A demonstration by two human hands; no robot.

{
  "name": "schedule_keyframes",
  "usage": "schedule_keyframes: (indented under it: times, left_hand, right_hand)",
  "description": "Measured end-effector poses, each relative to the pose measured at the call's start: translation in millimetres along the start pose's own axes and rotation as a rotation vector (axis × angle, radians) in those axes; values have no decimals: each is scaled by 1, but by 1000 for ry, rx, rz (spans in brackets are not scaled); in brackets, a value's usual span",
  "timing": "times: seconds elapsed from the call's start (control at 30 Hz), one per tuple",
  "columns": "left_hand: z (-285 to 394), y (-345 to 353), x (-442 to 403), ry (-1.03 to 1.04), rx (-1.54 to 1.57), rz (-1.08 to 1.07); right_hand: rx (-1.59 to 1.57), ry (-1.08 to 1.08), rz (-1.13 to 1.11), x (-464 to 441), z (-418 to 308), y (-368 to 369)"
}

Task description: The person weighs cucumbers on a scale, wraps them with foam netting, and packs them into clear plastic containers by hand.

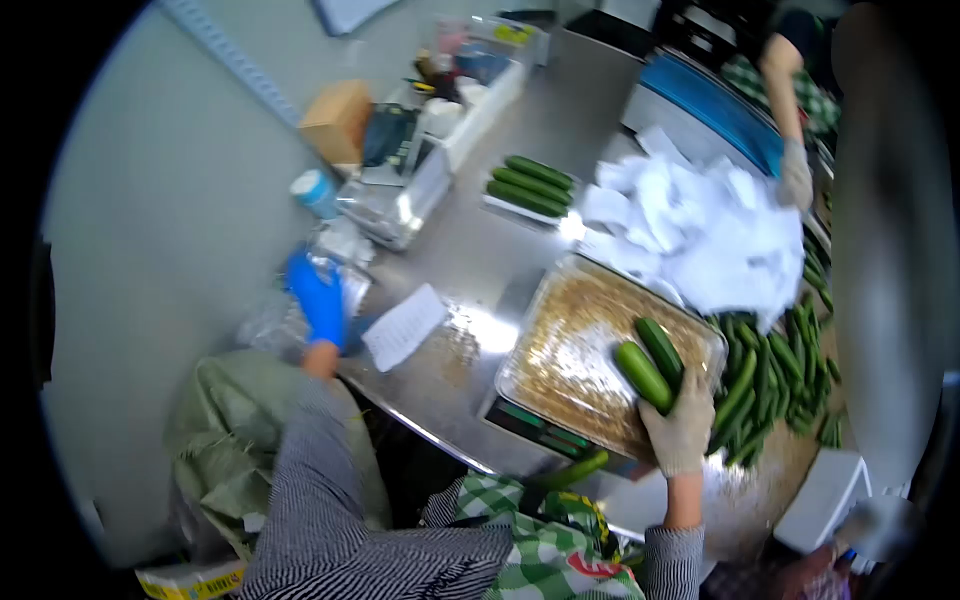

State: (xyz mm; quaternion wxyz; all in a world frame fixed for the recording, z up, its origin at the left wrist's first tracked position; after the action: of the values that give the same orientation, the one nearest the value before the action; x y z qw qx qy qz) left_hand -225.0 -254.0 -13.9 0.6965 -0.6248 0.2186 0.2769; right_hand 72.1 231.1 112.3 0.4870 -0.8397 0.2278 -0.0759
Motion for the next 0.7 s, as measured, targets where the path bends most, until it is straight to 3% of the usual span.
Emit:
schedule_keyframes:
  times: [0.03, 0.13, 0.2, 0.23, 0.27, 0.33, 0.37, 0.43, 0.53, 0.6, 0.7]
  left_hand:
    - [-11, -2, -47, 27, 15, 85]
    - [-63, 52, -111, -34, -512, -152]
    - [-71, 35, -137, 48, -609, -378]
    - [-84, 59, -146, 133, -564, -460]
    - [-94, 61, -151, 139, -469, -357]
    - [-102, 55, -152, 134, -279, -141]
    - [-103, 46, -154, 124, -185, -25]
    - [-45, -26, -149, -110, -159, -120]
    - [-4, -68, -132, -263, 443, -94]
    - [26, -91, -110, -295, 638, -259]
    - [95, -129, -55, -349, 865, -505]
  right_hand:
    - [-17, -13, 6, 1, 4, 1]
    - [24, 25, 22, 4, 9, -2]
    - [11, -51, 159, 18, 8, -4]
    - [-115, -193, 197, 41, 6, -11]
    - [-183, -264, 100, 55, 1, -14]
    - [-190, -428, -353, 78, -18, -5]
    - [-104, -592, -390, 91, -27, 3]
    - [-3, -694, -552, 110, -22, 28]
    - [160, -686, -591, 115, -16, 57]
    - [285, -614, -707, 114, -20, 73]
    - [241, -673, -807, 94, -34, 47]
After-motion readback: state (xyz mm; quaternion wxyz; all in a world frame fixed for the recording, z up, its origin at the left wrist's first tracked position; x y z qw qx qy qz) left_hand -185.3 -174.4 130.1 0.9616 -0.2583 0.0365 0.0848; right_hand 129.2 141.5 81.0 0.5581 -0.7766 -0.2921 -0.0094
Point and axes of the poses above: each hand's wrist, its own x-axis away from the middle knuckle, its own y-axis out of the palm, z = x × y, the point moved 2 cm from there along -x, towards the middle knuckle, and after that the axes turned 13 degrees about -x, right-handed, at the moved point
